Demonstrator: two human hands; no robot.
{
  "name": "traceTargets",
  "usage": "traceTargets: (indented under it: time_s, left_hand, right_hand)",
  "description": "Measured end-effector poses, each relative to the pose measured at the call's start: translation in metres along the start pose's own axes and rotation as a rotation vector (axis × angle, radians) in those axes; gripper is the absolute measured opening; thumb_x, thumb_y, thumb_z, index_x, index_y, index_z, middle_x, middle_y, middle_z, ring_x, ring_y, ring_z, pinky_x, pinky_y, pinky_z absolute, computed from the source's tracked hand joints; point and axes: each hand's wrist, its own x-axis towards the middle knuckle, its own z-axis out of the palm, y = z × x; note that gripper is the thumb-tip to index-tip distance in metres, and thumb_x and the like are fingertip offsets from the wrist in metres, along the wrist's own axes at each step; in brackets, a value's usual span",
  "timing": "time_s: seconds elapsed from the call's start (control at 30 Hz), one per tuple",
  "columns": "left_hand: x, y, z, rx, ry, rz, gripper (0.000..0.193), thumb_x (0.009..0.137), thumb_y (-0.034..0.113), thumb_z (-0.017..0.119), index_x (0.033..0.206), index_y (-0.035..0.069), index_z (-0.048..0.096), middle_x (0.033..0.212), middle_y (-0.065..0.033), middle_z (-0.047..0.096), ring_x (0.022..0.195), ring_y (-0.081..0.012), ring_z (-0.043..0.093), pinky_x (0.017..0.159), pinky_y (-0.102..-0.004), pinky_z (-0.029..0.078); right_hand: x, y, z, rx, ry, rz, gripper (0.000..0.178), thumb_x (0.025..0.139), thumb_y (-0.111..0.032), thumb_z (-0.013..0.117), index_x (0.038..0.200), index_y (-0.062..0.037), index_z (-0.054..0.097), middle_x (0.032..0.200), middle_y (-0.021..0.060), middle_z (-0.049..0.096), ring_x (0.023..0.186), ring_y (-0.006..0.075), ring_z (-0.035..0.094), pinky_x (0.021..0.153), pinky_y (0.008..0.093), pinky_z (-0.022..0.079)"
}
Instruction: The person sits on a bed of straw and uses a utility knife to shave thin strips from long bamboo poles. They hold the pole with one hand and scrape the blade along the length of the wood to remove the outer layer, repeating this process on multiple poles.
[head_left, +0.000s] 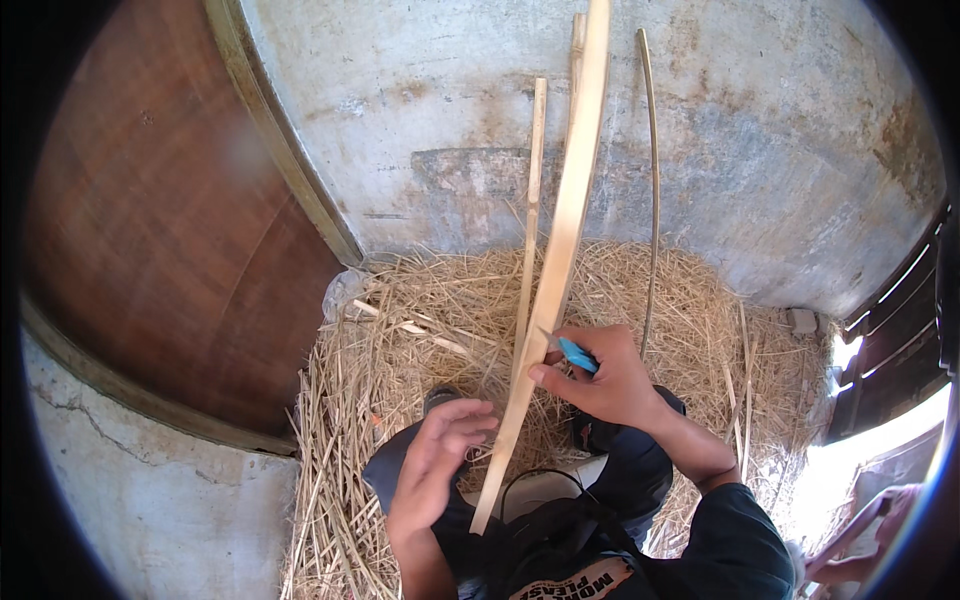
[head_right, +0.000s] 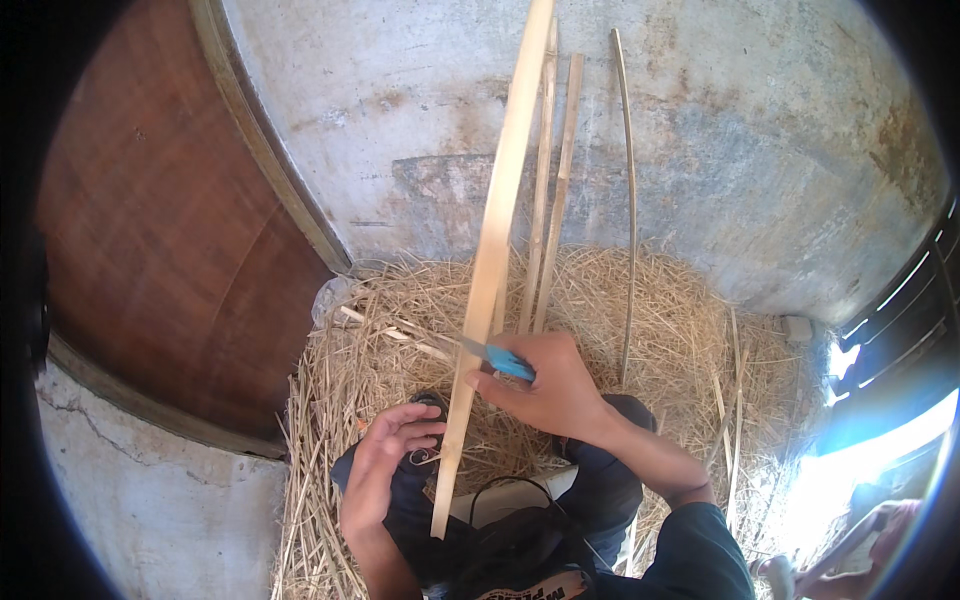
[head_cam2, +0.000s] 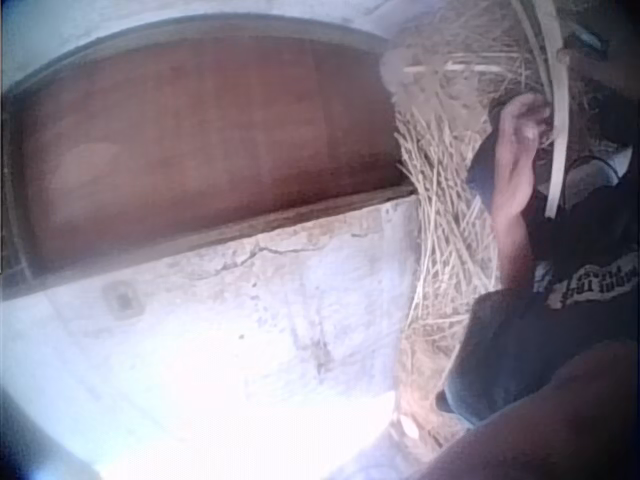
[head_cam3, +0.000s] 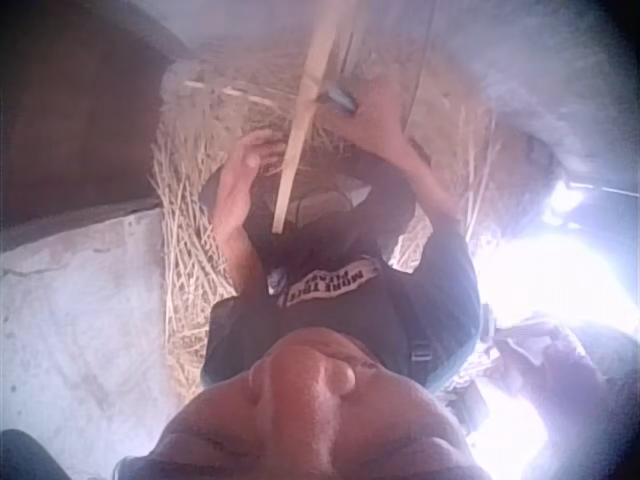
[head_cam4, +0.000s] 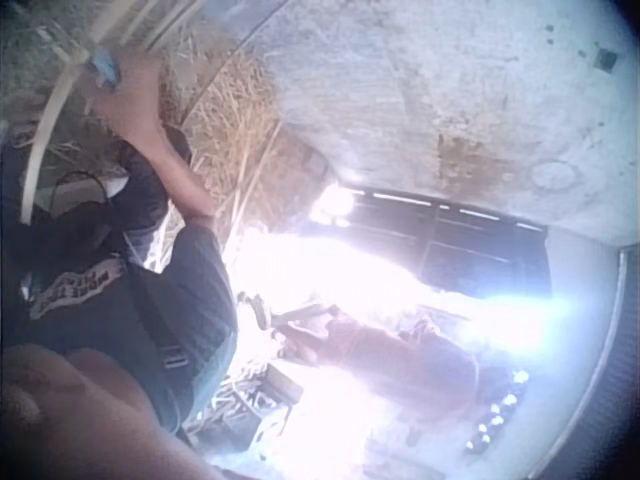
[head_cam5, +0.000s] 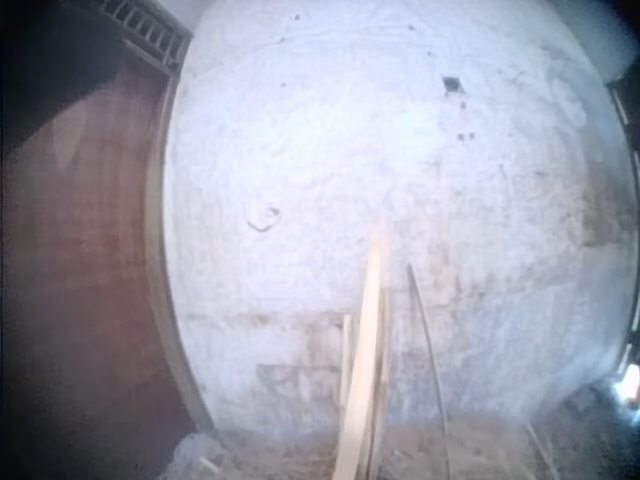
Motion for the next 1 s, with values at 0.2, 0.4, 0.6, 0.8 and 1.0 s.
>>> traceTargets:
  time_s: [0.2,0.4,0.6,0.8,1.0]
  left_hand:
    - [0.017,0.019,0.036,0.405,-0.052,0.087,0.048,0.106,0.004,0.062,0.151,-0.003,0.047,0.138,-0.0172,0.066,0.121,-0.0286,0.069,0.101,-0.0423,0.056]
    - [0.032,-0.004,0.025,-0.408,-0.418,-0.194,0.046,0.114,0.028,0.053,0.149,-0.002,0.051,0.116,-0.0148,0.07,0.104,-0.0235,0.072,0.081,-0.0319,0.058]
    - [0.021,-0.017,0.031,-0.308,-0.359,-0.256,0.038,0.116,0.031,0.051,0.133,-0.001,0.058,0.088,-0.0016,0.057,0.073,-0.0077,0.053,0.063,-0.0238,0.042]
    - [0.01,0.0,0.056,0.096,-0.069,-0.084,0.03,0.115,0.03,0.053,0.123,0.002,0.06,0.077,0.0065,0.045,0.059,-0.0015,0.035,0.053,-0.0206,0.028]
    - [0.003,0.013,0.064,0.331,0.081,-0.008,0.021,0.111,0.019,0.058,0.117,0.0,0.064,0.075,-0.0037,0.058,0.069,-0.0095,0.052,0.066,-0.0299,0.045]
  right_hand:
    - [-0.001,0.008,0.01,0.196,-0.039,0.112,0.014,0.096,-0.013,0.082,0.101,-0.0001,0.079,0.078,-0.0016,0.073,0.064,0.0009,0.051,0.056,0.0241,0.04]
    - [0.0,0.008,0.004,0.295,-0.119,0.097,0.018,0.098,-0.01,0.079,0.114,-0.0011,0.079,0.086,-0.0009,0.075,0.07,0.0003,0.054,0.06,0.0226,0.042]
    - [0.0,0.01,-0.004,0.359,-0.094,0.057,0.027,0.1,-0.011,0.076,0.125,-0.0014,0.076,0.091,0.0026,0.075,0.07,0.0028,0.057,0.062,0.023,0.043]
    - [-0.012,0.016,-0.001,0.059,0.188,-0.241,0.035,0.094,-0.021,0.08,0.123,-0.0018,0.071,0.086,0.0078,0.069,0.07,0.0153,0.064,0.062,0.0299,0.049]
    - [-0.03,0.003,-0.004,-0.269,0.021,-0.376,0.036,0.089,-0.029,0.084,0.113,-0.0065,0.071,0.086,0.0061,0.069,0.067,0.0261,0.07,0.055,0.0365,0.053]
